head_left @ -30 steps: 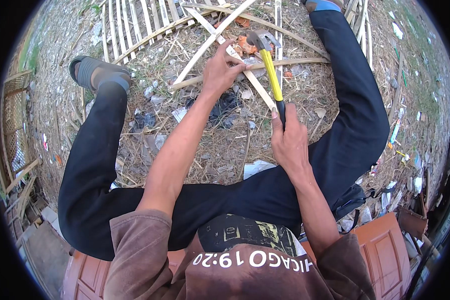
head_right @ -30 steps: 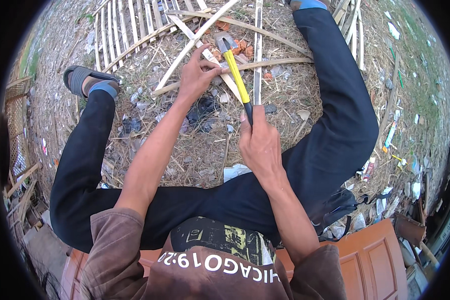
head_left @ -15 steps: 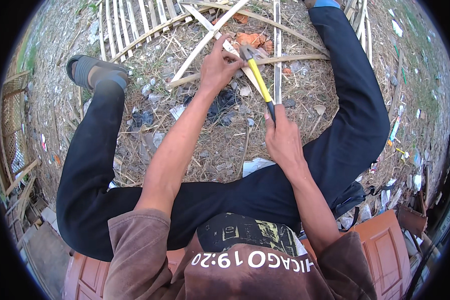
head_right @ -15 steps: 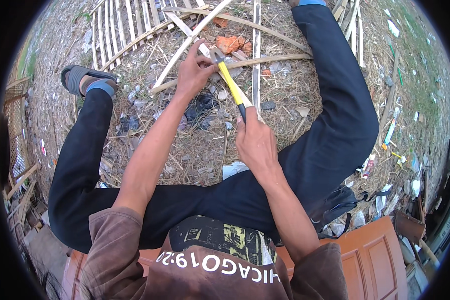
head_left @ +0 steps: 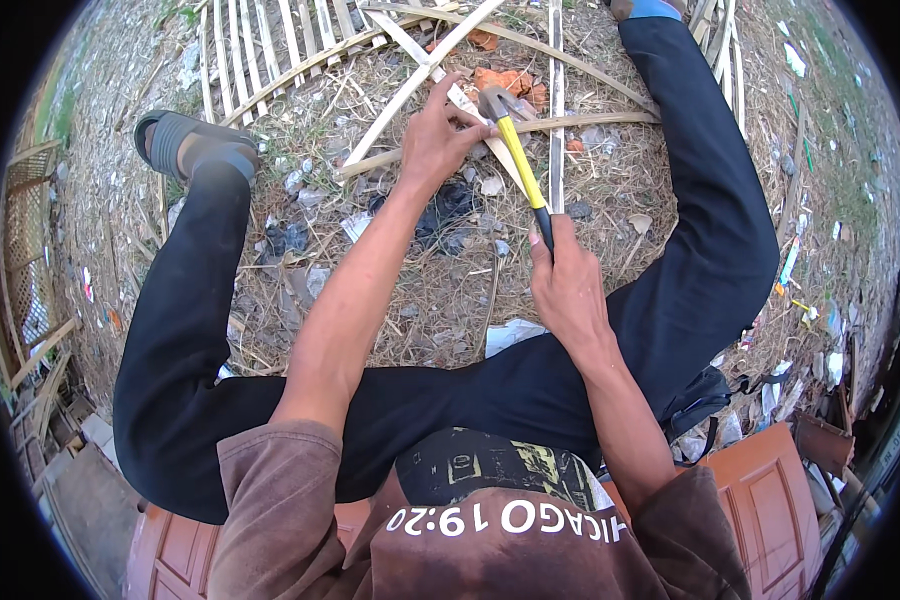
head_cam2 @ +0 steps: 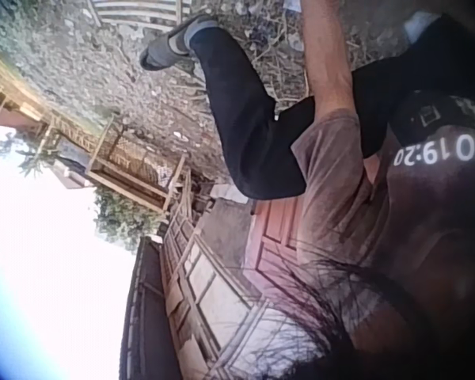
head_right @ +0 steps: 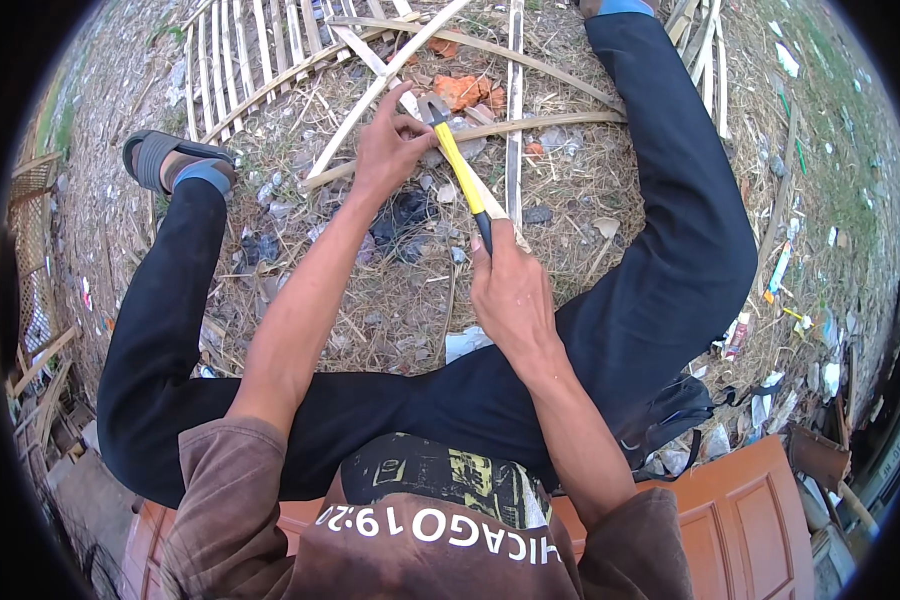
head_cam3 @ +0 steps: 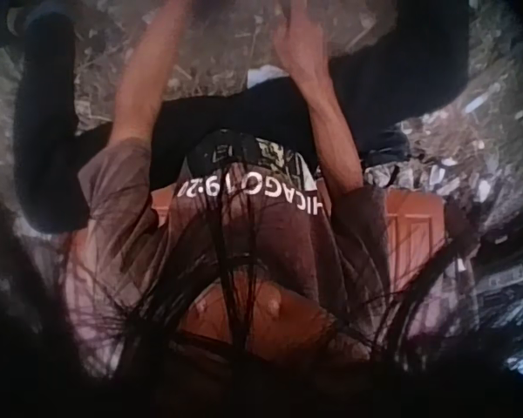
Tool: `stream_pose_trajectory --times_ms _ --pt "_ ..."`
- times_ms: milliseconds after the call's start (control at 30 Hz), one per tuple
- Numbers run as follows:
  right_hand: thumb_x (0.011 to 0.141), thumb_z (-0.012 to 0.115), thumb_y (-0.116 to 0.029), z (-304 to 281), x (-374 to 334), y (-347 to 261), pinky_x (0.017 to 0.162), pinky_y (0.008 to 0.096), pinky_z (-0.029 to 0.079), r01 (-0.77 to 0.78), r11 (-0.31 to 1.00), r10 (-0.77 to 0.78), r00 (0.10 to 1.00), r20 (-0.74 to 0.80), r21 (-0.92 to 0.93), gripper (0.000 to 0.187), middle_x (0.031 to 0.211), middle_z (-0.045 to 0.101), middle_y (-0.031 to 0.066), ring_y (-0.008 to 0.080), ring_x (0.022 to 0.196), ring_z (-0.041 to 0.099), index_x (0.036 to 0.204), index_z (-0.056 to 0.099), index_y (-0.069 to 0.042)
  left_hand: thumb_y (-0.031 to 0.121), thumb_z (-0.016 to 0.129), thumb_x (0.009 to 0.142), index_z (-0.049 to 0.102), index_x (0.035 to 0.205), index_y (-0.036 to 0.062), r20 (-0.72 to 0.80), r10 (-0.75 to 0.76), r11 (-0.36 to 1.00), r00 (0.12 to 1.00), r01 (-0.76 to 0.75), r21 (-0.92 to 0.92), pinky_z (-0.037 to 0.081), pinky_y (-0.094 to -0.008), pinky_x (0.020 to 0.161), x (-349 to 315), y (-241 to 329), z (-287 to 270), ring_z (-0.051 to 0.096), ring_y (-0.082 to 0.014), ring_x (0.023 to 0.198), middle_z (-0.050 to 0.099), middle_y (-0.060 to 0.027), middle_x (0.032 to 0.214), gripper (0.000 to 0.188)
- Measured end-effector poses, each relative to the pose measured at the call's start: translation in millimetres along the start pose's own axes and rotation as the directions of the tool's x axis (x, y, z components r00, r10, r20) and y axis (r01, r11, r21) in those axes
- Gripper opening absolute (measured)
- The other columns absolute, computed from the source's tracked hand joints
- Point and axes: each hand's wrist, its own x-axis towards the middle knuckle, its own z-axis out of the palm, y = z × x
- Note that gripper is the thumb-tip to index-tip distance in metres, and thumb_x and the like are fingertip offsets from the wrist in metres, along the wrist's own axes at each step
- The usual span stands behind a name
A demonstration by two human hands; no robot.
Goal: The person joins thin wooden strips using a hammer and small nails to assemble a star-shaped frame while sitting on a flat wooden surface on the ground.
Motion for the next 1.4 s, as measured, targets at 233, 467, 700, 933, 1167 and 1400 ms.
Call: stream_pose_trajectory --times_ms 233,467,700,933,1167,1400 --pt "0.099 0.056 -0.011 -7 -3 -7 0.055 0.0578 0.044 0.093 0.99 -0.083 0.992 -0.093 0.102 0.015 0.063 0.058 0.0281 0.0508 0.062 0.06 0.104 0.045 -0.002 0.013 0.084 0.076 0.044 0.147 0.0046 -0.028 0.001 0.999 1.0 0.0 0.034 0.047 -0.0255 0.061 0 7 0 0.06 -0.0086 0.063 0.076 -0.0033 0.082 0.082" --pt "0.098 0.056 -0.01 -2 2 -2 0.055 0.0582 0.044 0.099 0.99 -0.089 0.992 -0.095 0.103 0.016 0.062 0.057 0.0284 0.0512 0.062 0.06 0.104 0.044 -0.002 0.012 0.085 0.076 0.045 0.146 0.0049 -0.034 0.025 0.999 0.999 -0.024 0.028 0.049 -0.0269 0.068 0 5 0 0.067 -0.0115 0.073 0.076 -0.0043 0.082 0.081" --pt "0.099 0.056 -0.011 6 2 6 0.053 0.0564 0.043 0.035 0.999 -0.035 0.999 -0.024 0.001 0.015 0.064 0.058 0.0277 0.0505 0.062 0.061 0.103 0.044 -0.002 0.015 0.084 0.076 0.048 0.143 0.0044 -0.024 0.02 1.0 1.0 -0.02 -0.007 0.051 -0.0287 0.069 1 0 -1 0.069 -0.0126 0.075 0.076 -0.0044 0.082 0.077" --pt "0.1 0.055 -0.013 0 -4 -4 0.054 0.0582 0.044 0.113 0.985 -0.094 0.985 -0.143 0.131 0.016 0.063 0.058 0.0279 0.0503 0.062 0.061 0.104 0.044 -0.002 0.016 0.086 0.075 0.047 0.143 0.0054 -0.044 -0.008 1.0 0.999 0.009 0.028 0.052 -0.0301 0.071 2 2 3 0.069 -0.0133 0.074 0.076 -0.0048 0.081 0.078" --pt "0.1 0.054 -0.014 -1 1 -1 0.053 0.0586 0.043 0.048 0.995 -0.041 0.995 -0.089 0.084 0.016 0.063 0.058 0.028 0.0508 0.061 0.06 0.103 0.044 -0.001 0.018 0.086 0.075 0.047 0.143 0.0039 -0.032 0.009 1.0 0.999 -0.008 0.021 0.05 -0.0289 0.072 2 0 3 0.068 -0.0124 0.073 0.076 -0.0039 0.08 0.08" --pt "0.1 0.055 -0.014 10 6 6 0.054 0.0581 0.043 0.016 1.0 -0.016 1.0 -0.024 -0.021 0.016 0.065 0.059 0.0297 0.0515 0.064 0.061 0.105 0.046 -0.002 0.014 0.085 0.075 0.047 0.143 0.0059 -0.033 0.019 1.0 0.999 -0.019 0.005 0.051 -0.0284 0.073 2 -4 2 0.07 -0.0123 0.075 0.076 -0.0046 0.081 0.078"
